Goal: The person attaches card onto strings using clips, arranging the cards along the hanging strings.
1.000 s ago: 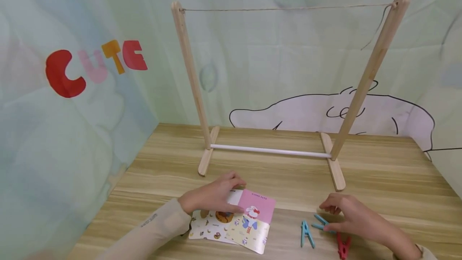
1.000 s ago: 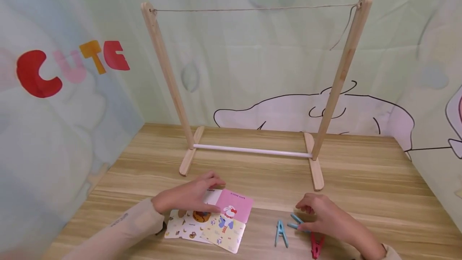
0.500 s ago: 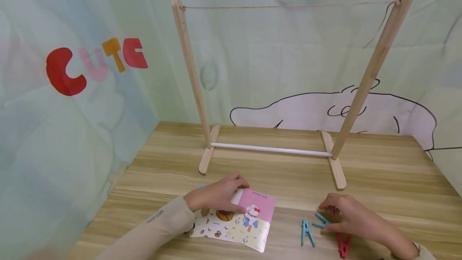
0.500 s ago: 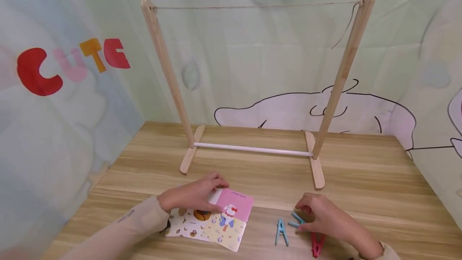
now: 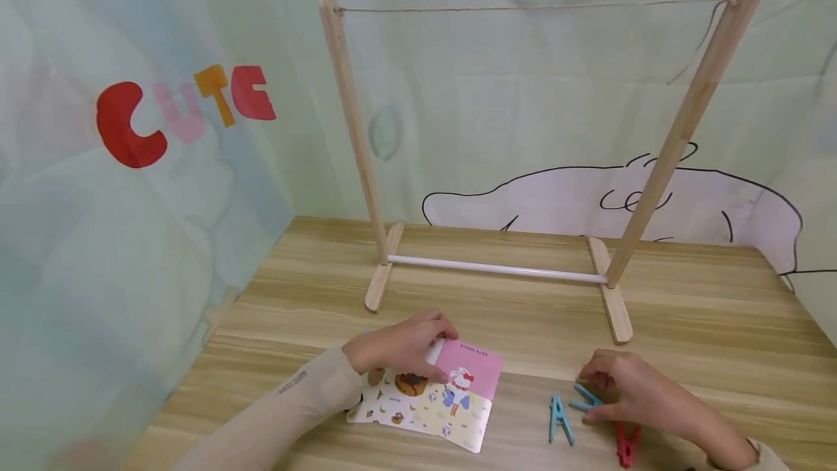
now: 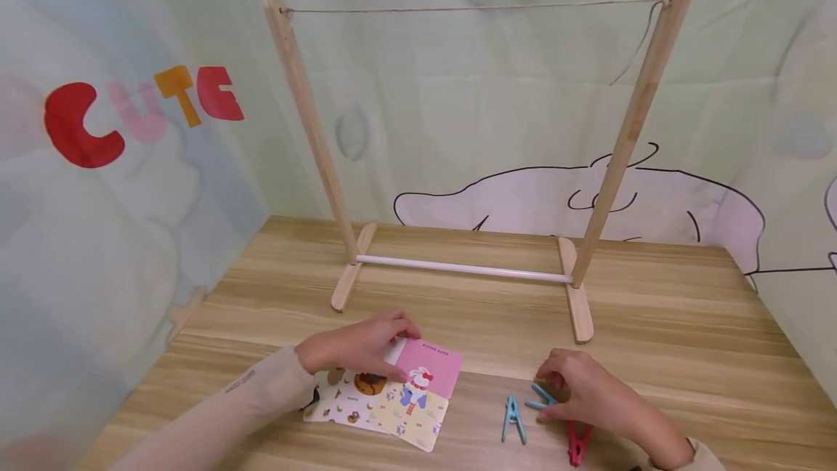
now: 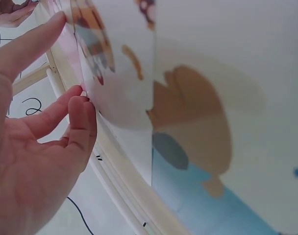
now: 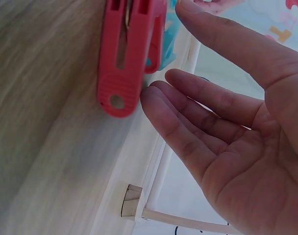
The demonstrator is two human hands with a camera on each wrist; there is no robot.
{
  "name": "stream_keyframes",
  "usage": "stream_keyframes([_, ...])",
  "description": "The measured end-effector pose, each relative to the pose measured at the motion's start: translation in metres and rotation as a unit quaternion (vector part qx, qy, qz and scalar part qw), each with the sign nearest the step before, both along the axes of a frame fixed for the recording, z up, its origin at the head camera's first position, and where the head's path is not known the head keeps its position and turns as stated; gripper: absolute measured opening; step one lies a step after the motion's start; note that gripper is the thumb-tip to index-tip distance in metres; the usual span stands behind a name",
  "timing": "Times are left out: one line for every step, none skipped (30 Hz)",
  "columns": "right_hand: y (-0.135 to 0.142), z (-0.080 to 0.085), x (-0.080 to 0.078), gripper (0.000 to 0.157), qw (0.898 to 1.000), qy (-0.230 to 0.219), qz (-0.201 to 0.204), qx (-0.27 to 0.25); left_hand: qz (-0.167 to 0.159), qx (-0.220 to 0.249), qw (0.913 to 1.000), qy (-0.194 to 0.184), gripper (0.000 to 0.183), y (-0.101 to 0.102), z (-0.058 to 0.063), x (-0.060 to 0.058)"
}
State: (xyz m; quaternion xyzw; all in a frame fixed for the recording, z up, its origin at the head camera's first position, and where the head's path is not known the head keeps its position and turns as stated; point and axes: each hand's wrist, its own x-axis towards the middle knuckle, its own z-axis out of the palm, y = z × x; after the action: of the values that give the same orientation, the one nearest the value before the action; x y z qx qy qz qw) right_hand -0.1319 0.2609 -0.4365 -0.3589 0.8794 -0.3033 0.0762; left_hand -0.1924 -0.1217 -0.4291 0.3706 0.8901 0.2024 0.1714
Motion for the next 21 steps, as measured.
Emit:
stream_keyframes([-0.0002, -0.0001, -0.0001, 0.042, 1.0, -0.001, -0.001, 0.0, 0.002, -0.001, 1.0, -0.002, 0.062, 0.0006, 0.0008, -0.0002])
stream_keyframes([-0.0003, -0.0003, -0.0001, 0.042, 1.0, -0.001, -0.001, -0.001, 0.003, -0.003, 1.0, -0.004, 0.062, 0.0011, 0.0014, -0.0003])
stream_keyframes([-0.0005, -0.0006, -0.0002, 0.042, 1.0, 0.0, 0.0, -0.002, 0.004, -0.003, 1.0, -0.007, 0.062, 0.0013, 0.002, -0.0003])
stream_keyframes([-0.0006, -0.001, -0.0002, 0.042, 1.0, 0.001, 0.001, -0.003, 0.005, -0.003, 0.9999, -0.009, 0.061, 0.0015, 0.0022, -0.0003])
stream_keyframes([-0.0006, -0.0015, -0.0001, 0.043, 1.0, 0.004, 0.001, -0.003, 0.005, -0.001, 0.9999, -0.011, 0.061, 0.0016, 0.0022, -0.0004])
stream_keyframes([-0.0007, -0.0019, 0.0001, 0.043, 1.0, 0.005, 0.001, -0.003, 0.005, 0.001, 0.9999, -0.014, 0.061, 0.0017, 0.0021, -0.0003])
stream_keyframes([-0.001, -0.0022, -0.0002, 0.043, 1.0, 0.006, 0.001, -0.003, 0.005, 0.004, 0.9999, -0.016, 0.061, 0.0013, 0.0022, -0.0006])
stream_keyframes([-0.0015, -0.0024, -0.0005, 0.043, 1.0, 0.006, 0.0, -0.002, 0.006, 0.006, 0.9998, -0.017, 0.061, 0.0009, 0.0018, -0.0009])
stream_keyframes([-0.0019, -0.0026, -0.0006, 0.044, 1.0, 0.005, -0.001, -0.001, 0.006, 0.009, 0.9997, -0.02, 0.061, 0.0005, 0.0013, -0.0013])
stream_keyframes([-0.0023, -0.0028, -0.0005, 0.044, 1.0, 0.002, -0.003, 0.001, 0.007, 0.011, 0.9997, -0.022, 0.061, 0.0002, 0.0007, -0.0015])
stream_keyframes([-0.0027, -0.0029, -0.0005, 0.044, 1.0, 0.001, -0.004, 0.003, 0.009, 0.014, 0.9996, -0.025, 0.061, 0.0, 0.0003, -0.0017])
stream_keyframes([-0.0032, -0.0029, -0.0004, 0.044, 1.0, -0.003, -0.005, 0.005, 0.01, 0.017, 0.9995, -0.026, 0.061, -0.0002, 0.0, -0.0018])
stream_keyframes([-0.0037, -0.003, -0.0004, 0.044, 1.0, -0.004, -0.005, 0.005, 0.011, 0.018, 0.9994, -0.026, 0.061, -0.0002, -0.0005, -0.002])
stream_keyframes([-0.0042, -0.0032, -0.0005, 0.044, 1.0, -0.004, -0.004, 0.004, 0.013, 0.02, 0.9994, -0.027, 0.061, -0.0002, -0.0007, -0.002])
stream_keyframes([-0.0047, -0.0034, -0.0006, 0.044, 1.0, -0.002, -0.004, 0.003, 0.015, 0.022, 0.9992, -0.028, 0.061, -0.0001, -0.0006, -0.002])
stream_keyframes([-0.0054, -0.0036, -0.0007, 0.043, 1.0, -0.002, -0.003, 0.003, 0.018, 0.024, 0.9991, -0.03, 0.061, 0.0, -0.0004, -0.002])
stream_keyframes([-0.0062, -0.0038, -0.0009, 0.043, 1.0, -0.001, -0.003, 0.002, 0.02, 0.027, 0.9989, -0.032, 0.062, 0.0003, -0.0004, -0.002])
stream_keyframes([-0.0071, -0.004, -0.001, 0.042, 1.0, -0.002, -0.003, 0.002, 0.022, 0.029, 0.9988, -0.033, 0.062, 0.0006, -0.0004, -0.0019])
stream_keyframes([-0.0075, -0.0043, -0.0011, 0.042, 1.0, -0.003, -0.003, 0.002, 0.024, 0.031, 0.9987, -0.034, 0.062, 0.0012, -0.0005, -0.0018])
stream_keyframes([-0.0081, -0.0044, -0.0013, 0.041, 1.0, -0.005, -0.004, 0.003, 0.026, 0.034, 0.9985, -0.035, 0.063, 0.0019, -0.0002, -0.0017])
stream_keyframes([-0.0089, -0.0044, -0.0015, 0.04, 1.0, -0.01, -0.006, 0.004, 0.026, 0.037, 0.9984, -0.035, 0.063, 0.0025, 0.0001, -0.0016])
